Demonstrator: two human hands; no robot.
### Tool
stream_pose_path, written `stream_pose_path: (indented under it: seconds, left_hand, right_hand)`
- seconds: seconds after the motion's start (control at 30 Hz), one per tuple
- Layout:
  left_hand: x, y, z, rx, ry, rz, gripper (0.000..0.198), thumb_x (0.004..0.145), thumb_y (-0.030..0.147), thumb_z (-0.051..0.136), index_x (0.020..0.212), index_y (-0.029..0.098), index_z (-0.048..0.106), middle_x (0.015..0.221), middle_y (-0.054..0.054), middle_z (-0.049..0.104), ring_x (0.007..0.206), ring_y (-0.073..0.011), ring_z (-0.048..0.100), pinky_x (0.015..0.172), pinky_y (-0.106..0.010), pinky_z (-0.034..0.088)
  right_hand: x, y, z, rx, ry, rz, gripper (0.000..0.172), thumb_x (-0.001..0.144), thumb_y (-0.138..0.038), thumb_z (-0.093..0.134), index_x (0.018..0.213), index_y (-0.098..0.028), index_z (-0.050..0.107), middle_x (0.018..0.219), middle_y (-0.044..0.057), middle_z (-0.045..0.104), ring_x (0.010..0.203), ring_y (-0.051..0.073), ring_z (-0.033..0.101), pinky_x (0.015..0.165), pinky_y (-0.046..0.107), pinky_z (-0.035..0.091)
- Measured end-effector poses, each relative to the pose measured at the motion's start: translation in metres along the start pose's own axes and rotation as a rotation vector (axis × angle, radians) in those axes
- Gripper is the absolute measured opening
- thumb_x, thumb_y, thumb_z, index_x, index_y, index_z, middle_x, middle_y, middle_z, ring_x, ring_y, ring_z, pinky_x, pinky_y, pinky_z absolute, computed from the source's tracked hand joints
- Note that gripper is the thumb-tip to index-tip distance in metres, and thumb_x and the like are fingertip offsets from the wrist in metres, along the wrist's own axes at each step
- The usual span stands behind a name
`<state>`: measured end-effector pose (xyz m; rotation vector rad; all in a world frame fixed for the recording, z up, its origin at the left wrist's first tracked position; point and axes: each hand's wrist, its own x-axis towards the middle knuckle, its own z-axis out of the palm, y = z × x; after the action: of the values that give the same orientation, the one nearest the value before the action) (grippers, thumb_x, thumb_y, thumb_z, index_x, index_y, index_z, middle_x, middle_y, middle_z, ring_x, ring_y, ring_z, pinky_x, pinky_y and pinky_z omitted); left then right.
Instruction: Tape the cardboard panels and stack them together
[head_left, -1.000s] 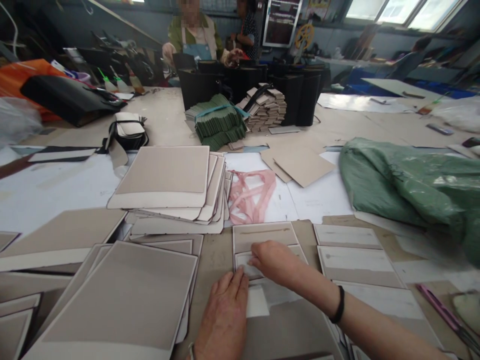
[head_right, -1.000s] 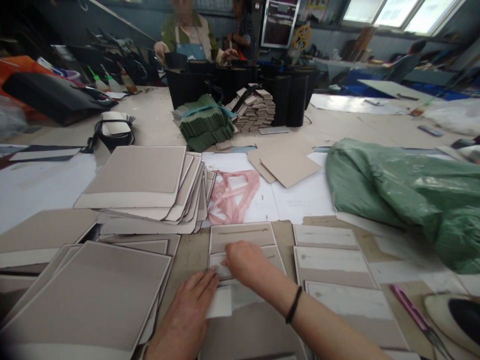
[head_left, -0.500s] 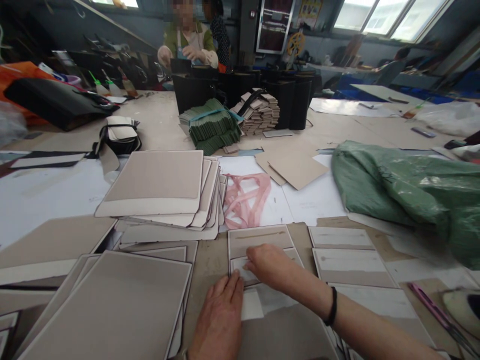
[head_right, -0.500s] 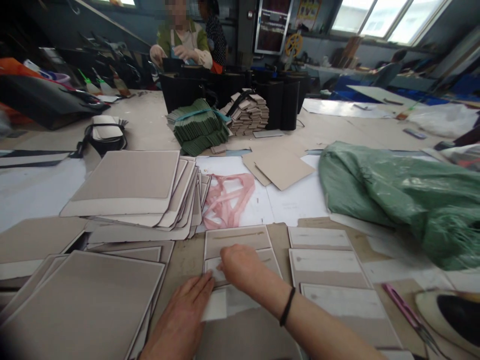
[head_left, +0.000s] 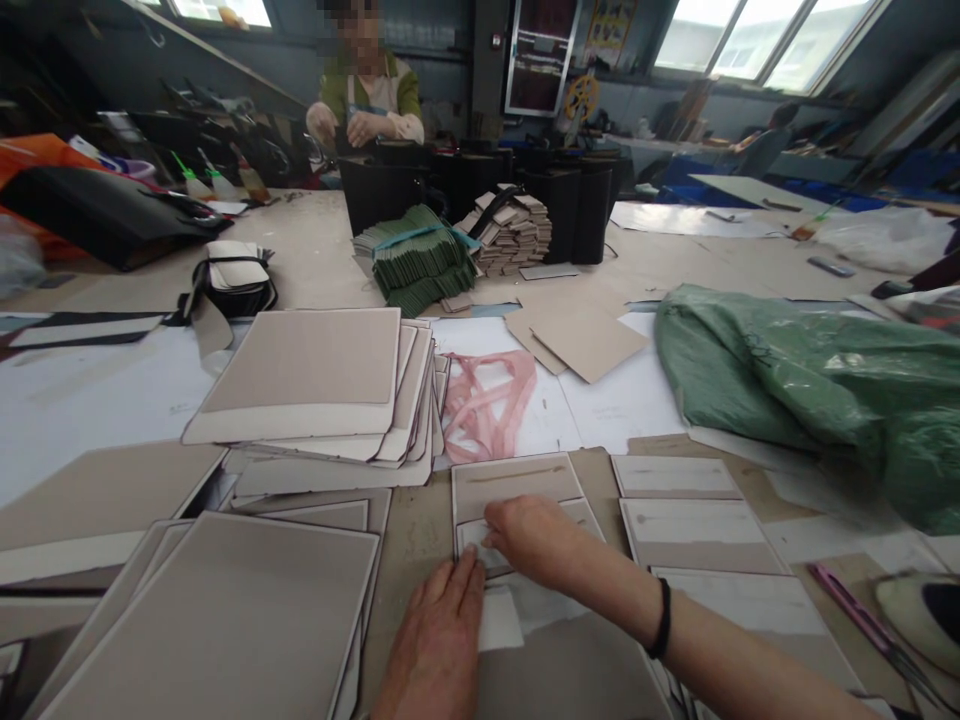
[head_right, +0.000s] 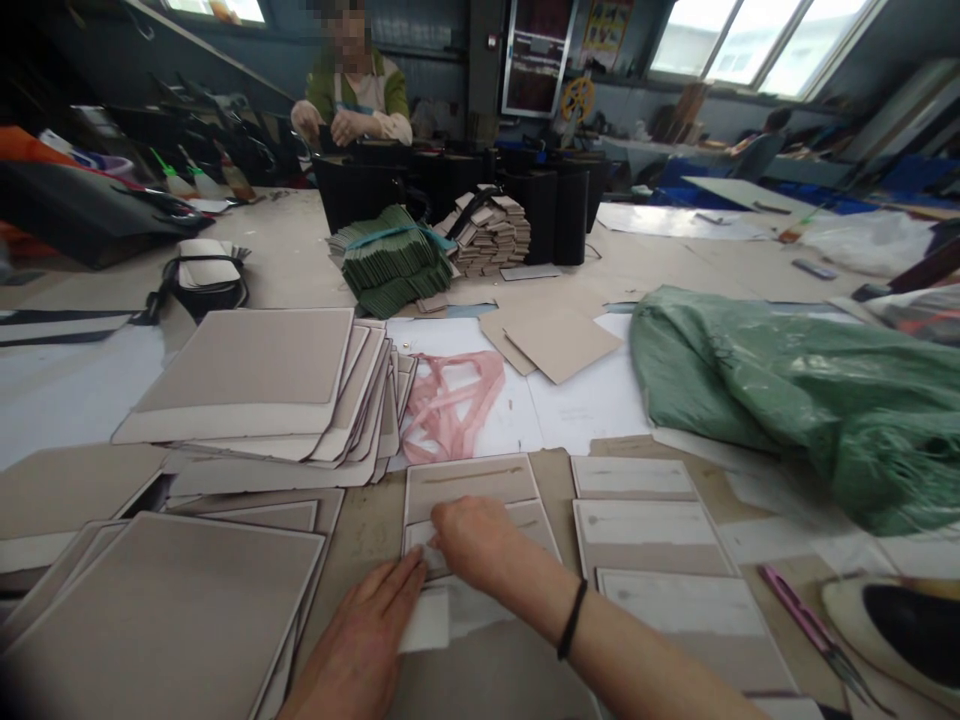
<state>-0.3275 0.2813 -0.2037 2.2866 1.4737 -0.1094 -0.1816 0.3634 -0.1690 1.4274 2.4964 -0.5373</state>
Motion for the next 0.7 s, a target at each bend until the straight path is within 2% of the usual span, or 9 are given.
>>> stream_pose_path:
  seconds: [0.1,0.5,0.6,0.7]
  left_hand:
    - [-0.002,-0.002,0.003,0.0,0.042,0.017,0.064,0.068,-0.007,0.025,0.127,0.011,0.041,0.134,-0.012,0.037,0.119,-0.0244,0.041,0.096,-0.04,0.041]
    - [0.0,0.0,0.003,0.1,0.021,-0.006,0.067,0.064,-0.01,0.024,0.125,0.011,0.044,0.133,-0.01,0.04,0.116,-0.0221,0.044,0.097,-0.036,0.04]
    - [0.001,0.002,0.0,0.118,0.019,-0.015,0.067,0.065,-0.01,0.024,0.125,0.012,0.044,0.133,-0.008,0.041,0.115,-0.0215,0.045,0.097,-0.036,0.04]
    - [0.001,0.003,-0.001,0.172,0.009,-0.001,0.065,0.067,-0.008,0.022,0.126,0.011,0.043,0.133,-0.008,0.039,0.115,-0.0223,0.045,0.095,-0.036,0.041]
  right_hand:
    - [0.001,0.0,0.0,0.002,-0.001,-0.009,0.017,0.083,-0.024,0.053,0.085,-0.013,0.066,0.08,0.013,0.069,0.077,0.026,0.066,0.063,0.029,0.05]
    - [0.002,0.0,0.001,0.005,0.016,0.033,0.019,0.083,-0.029,0.054,0.087,-0.014,0.065,0.079,0.014,0.069,0.077,0.027,0.065,0.062,0.03,0.048]
    - [-0.01,0.011,-0.002,0.007,0.021,0.09,0.023,0.081,-0.035,0.057,0.086,-0.014,0.065,0.08,0.014,0.068,0.077,0.028,0.064,0.062,0.03,0.046]
    - [-0.031,0.035,-0.001,0.095,-0.021,0.188,0.019,0.08,-0.033,0.057,0.08,-0.016,0.064,0.08,0.012,0.068,0.078,0.026,0.063,0.061,0.027,0.039]
